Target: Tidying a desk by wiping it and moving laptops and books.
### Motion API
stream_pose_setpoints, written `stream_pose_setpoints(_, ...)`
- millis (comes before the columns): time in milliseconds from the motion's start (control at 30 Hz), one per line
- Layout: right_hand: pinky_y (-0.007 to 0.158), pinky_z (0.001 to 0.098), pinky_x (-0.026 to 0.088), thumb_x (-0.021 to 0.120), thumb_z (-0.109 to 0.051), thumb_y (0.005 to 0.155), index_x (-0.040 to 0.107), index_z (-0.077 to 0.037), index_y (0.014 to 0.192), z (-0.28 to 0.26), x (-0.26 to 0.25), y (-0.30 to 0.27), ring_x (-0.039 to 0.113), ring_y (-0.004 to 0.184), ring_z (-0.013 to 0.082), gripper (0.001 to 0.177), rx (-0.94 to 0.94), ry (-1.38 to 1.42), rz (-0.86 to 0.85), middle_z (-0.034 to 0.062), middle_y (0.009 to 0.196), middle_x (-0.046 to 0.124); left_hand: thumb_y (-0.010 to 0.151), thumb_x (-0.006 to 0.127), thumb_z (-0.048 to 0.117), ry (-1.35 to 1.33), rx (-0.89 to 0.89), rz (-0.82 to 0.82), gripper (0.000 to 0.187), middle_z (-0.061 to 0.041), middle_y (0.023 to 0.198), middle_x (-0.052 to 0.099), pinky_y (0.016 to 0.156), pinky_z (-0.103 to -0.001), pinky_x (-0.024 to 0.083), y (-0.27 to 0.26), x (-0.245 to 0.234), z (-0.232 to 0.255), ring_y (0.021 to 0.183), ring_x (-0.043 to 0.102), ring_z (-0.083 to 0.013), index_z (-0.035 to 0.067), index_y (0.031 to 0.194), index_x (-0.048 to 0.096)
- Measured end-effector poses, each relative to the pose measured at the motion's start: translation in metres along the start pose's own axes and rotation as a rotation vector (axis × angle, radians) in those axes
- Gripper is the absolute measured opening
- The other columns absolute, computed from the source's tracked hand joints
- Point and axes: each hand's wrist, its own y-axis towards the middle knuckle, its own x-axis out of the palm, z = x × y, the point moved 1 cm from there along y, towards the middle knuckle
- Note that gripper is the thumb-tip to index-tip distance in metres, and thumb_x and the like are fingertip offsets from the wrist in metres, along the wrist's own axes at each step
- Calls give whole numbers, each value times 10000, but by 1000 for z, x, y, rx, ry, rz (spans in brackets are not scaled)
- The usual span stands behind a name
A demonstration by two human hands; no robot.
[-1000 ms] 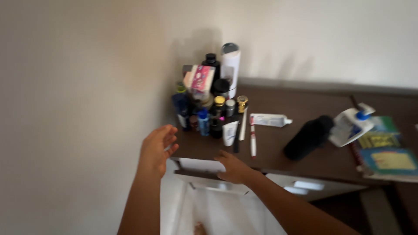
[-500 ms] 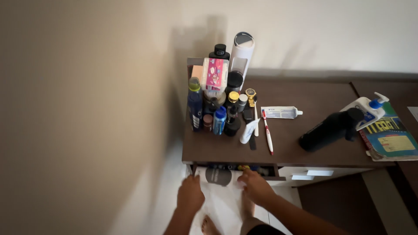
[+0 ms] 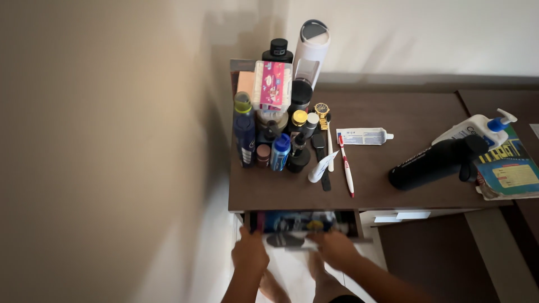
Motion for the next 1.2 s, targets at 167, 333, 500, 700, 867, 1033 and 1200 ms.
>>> stream_pose_setpoints(167, 886, 400, 588, 682, -189, 888, 736, -291, 1243, 7, 20, -20, 748, 953, 284, 373, -58, 144, -45, 95, 1088, 761, 791, 826, 231, 1, -87, -82, 444, -113, 1274, 553, 883, -392, 580, -18, 16, -24, 1056, 678, -305, 208, 1212, 686)
stream_pose_setpoints(333, 863, 359, 599, 696, -164, 876, 786, -229, 1198, 28, 18, -22, 770, 955, 231, 341, 17, 463, -52, 81, 1070, 796, 784, 844, 320, -627, -76, -78, 463, -141, 952, 797, 721, -378, 567, 5, 70, -83, 856, 731, -308, 102, 1165, 699)
stream_pose_setpoints(500, 812, 406, 606, 772, -183, 842, 736, -86, 1185, 40, -7, -29, 764, 874, 238, 358, 264, 777, -2, 133, 1017, 801, 851, 747, 414, -746, -258, -124, 466, -118, 975, 815, 749, -401, 611, -18, 55, -70, 817, 767, -317, 120, 1207, 681)
stream_pose_setpoints(700, 753, 444, 627, 831, -214, 795, 622, -57, 1248, 63, -8, -20, 783, 858, 285, 523, 489, 820, 5, 175, 1019, 780, 847, 773, 405, -435, -201, 31, 427, -69, 1069, 778, 907, -355, 558, 0, 83, -69, 1023, 723, -254, 143, 1182, 732)
stream_pose_setpoints(867, 715, 400, 625, 889, -263, 771, 576, -38, 1276, 74, 20, 15, 769, 838, 281, 636, 489, 541, 127, 186, 1050, 754, 837, 714, 296, -428, -27, 20, 416, -73, 1254, 731, 996, -335, 559, -15, 53, -16, 1136, 719, -242, 150, 1227, 705)
stream_pose_setpoints(1033, 870, 410, 595, 848, -284, 821, 504, -6, 1330, -4, -52, 0, 760, 955, 325, 674, 589, 603, 128, 192, 1088, 754, 834, 723, 166, -150, 428, -26, 668, -114, 1615, 323, 1185, -451, 308, -9, 53, 25, 1479, 316, -339, 126, 1462, 498)
stream_pose_setpoints(1200, 1046, 402, 489, 838, -247, 814, 487, -35, 1357, -9, -33, -20, 609, 1210, 308, 680, 454, 411, 342, 153, 1303, 624, 876, 760, 231, 99, 371, -204, 844, -116, 1722, -1, 1214, -588, 206, -11, 35, 57, 1559, 112, -365, 126, 1577, 301)
